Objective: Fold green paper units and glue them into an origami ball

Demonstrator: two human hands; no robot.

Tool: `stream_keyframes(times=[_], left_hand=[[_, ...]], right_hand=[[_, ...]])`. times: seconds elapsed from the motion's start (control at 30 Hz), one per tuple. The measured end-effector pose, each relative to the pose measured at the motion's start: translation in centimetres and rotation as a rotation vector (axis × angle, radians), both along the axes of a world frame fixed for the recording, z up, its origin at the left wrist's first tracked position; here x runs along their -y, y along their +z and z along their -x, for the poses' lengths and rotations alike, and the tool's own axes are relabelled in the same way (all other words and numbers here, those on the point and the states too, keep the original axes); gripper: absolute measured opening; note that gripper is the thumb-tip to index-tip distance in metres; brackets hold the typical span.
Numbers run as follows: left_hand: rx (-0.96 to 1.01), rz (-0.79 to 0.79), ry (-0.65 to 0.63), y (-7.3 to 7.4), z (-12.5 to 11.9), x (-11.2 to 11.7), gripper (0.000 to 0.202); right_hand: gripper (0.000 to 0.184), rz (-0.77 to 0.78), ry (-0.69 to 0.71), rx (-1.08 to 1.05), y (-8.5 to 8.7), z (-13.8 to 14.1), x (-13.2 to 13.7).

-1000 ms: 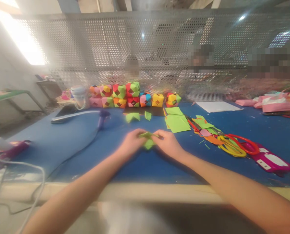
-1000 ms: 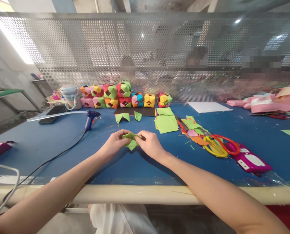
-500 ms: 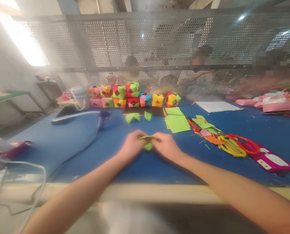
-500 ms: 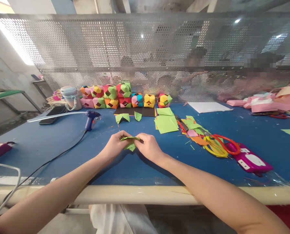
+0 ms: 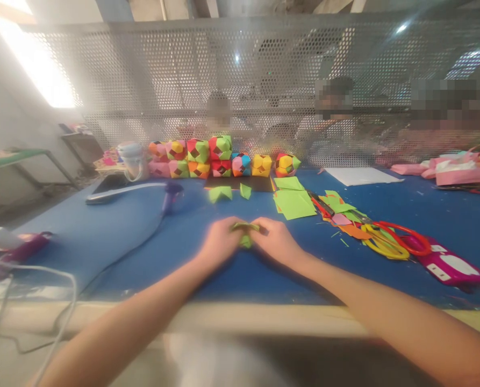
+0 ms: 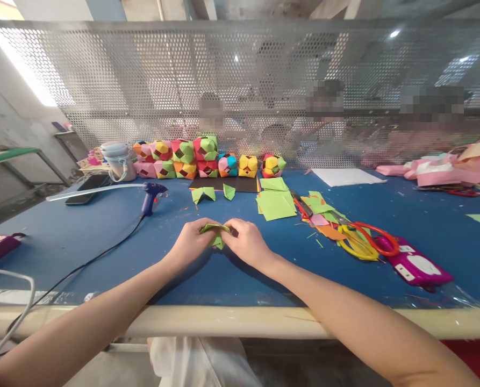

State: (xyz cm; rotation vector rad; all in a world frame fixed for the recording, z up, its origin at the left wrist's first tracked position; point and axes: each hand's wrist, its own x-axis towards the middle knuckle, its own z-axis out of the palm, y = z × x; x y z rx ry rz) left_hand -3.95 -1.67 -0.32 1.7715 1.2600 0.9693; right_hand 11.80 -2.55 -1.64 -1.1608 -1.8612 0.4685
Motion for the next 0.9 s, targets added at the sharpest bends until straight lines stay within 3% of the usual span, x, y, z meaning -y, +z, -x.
stream_keyframes(times=[0.33,0.53,0.9], left_hand=[[-0.224,-0.218,0.009,0.8,-0.6,1.3,0.027],[-0.287,-0.21,-0.005,0.5,-0.4,1.0,0.023],[-0.211,-0.143,0.053,1.0,-0.3,1.0,0.02]], right_hand=[[0.023,0.005,-0.065,0.174,-0.1,-0.2,0.0],[0.026,0.101,-0.06,0.216,-0.2,-0.2,-0.1],[0.024,0.087,-0.042,0.132,-0.1,-0.4,-0.2]])
